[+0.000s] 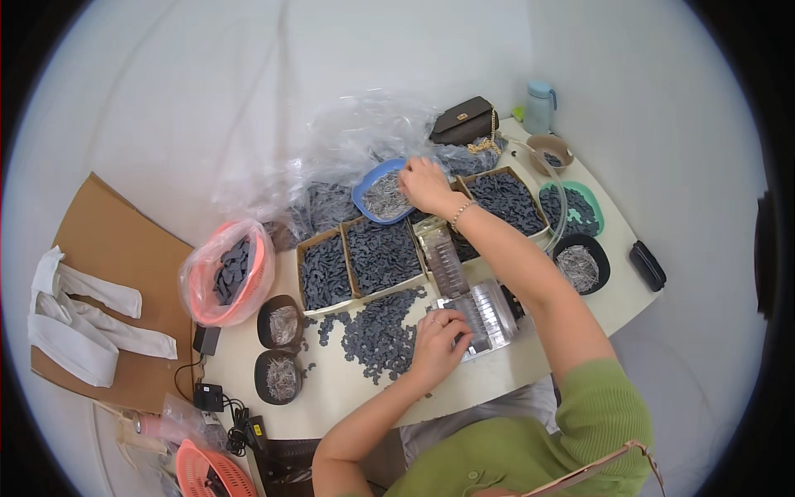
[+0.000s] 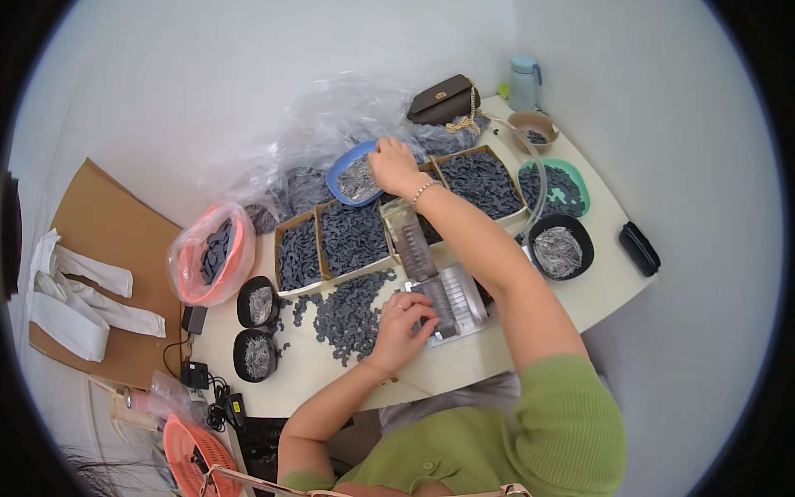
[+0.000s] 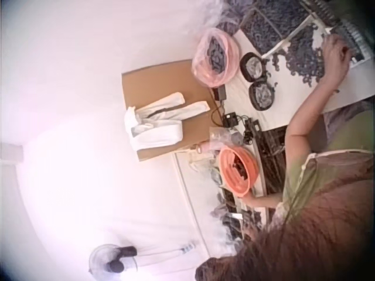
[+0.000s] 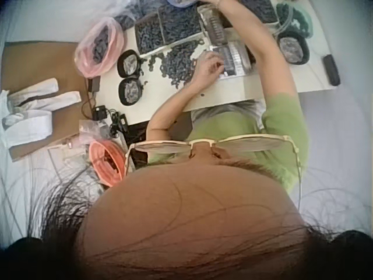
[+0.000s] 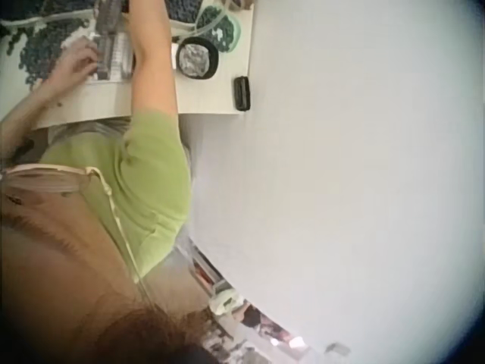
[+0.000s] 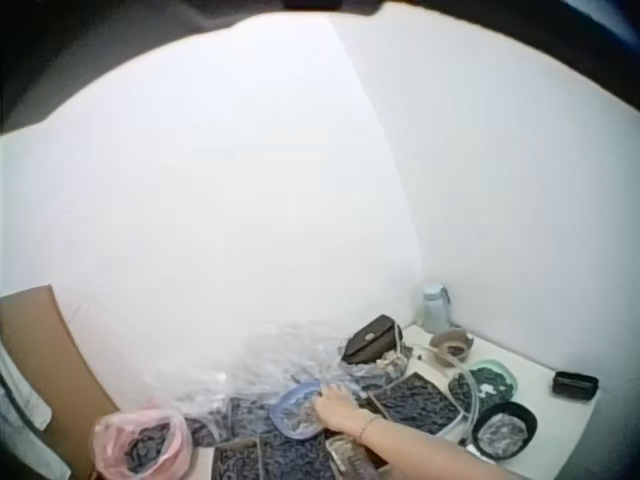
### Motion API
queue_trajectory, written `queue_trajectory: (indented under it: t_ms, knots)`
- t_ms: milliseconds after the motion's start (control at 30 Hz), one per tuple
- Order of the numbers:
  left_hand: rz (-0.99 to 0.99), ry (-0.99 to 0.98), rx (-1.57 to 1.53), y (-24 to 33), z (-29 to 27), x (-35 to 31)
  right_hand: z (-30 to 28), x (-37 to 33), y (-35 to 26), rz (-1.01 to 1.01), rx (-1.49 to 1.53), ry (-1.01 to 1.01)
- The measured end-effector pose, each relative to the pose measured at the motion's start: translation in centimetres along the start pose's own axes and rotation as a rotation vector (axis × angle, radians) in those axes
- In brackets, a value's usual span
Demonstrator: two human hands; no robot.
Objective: The person picks up metal hardware components one at a time and places them into a sorting machine or guide by hand.
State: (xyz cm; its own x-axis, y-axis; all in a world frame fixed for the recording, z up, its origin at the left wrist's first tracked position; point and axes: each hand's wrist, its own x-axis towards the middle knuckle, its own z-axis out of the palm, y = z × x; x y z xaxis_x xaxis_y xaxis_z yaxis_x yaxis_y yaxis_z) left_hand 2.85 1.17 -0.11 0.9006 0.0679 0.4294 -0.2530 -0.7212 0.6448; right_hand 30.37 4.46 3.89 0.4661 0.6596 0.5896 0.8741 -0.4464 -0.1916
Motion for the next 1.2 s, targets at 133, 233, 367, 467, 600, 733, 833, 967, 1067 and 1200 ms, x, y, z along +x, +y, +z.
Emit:
queue_trajectory:
  t_ms: [133,233,367,467,600,733,833,967,1067,1200]
  knots:
    - [0.080,0.032,0.214,0.3,0.2,0.3,-3.7,-1.3,-0.2,0.056,0.476,-0.053]
    - [0.122,0.027,0.270,0.3,-0.2,-0.2,-7.9,-5.2,-1.8,0.034,0.664,-0.331]
    - [0.248,-0.023,0.424,0.8,0.0,-0.8,-10.5,-13.1,-2.4,-0.189,0.409,-0.663]
    - [0.230,-0.080,0.488,1.3,-0.1,-1.8,-10.0,-17.4,-3.7,-0.285,0.305,-0.451]
    - [0.152,-0.114,0.450,1.1,-0.4,-2.5,-9.2,-19.3,-4.3,-0.297,0.219,-0.278]
    - [0.133,-0.134,0.436,0.9,-0.8,-2.6,-9.8,-19.4,-4.4,-0.319,0.203,-0.259]
    - [0.082,-0.100,0.355,0.4,-1.3,-1.7,-10.1,-19.5,-4.1,-0.295,0.251,-0.243]
    - [0.061,-0.123,0.381,-0.2,-1.0,-0.9,-10.5,-19.7,-3.8,-0.247,0.289,-0.258]
    - [0.042,-0.174,0.407,-0.1,-0.2,-1.1,-10.9,-20.1,-3.5,-0.252,0.252,-0.272]
    - [-0.033,-0.201,0.295,0.2,0.6,-1.4,-11.5,-21.7,-3.1,-0.294,0.197,-0.201]
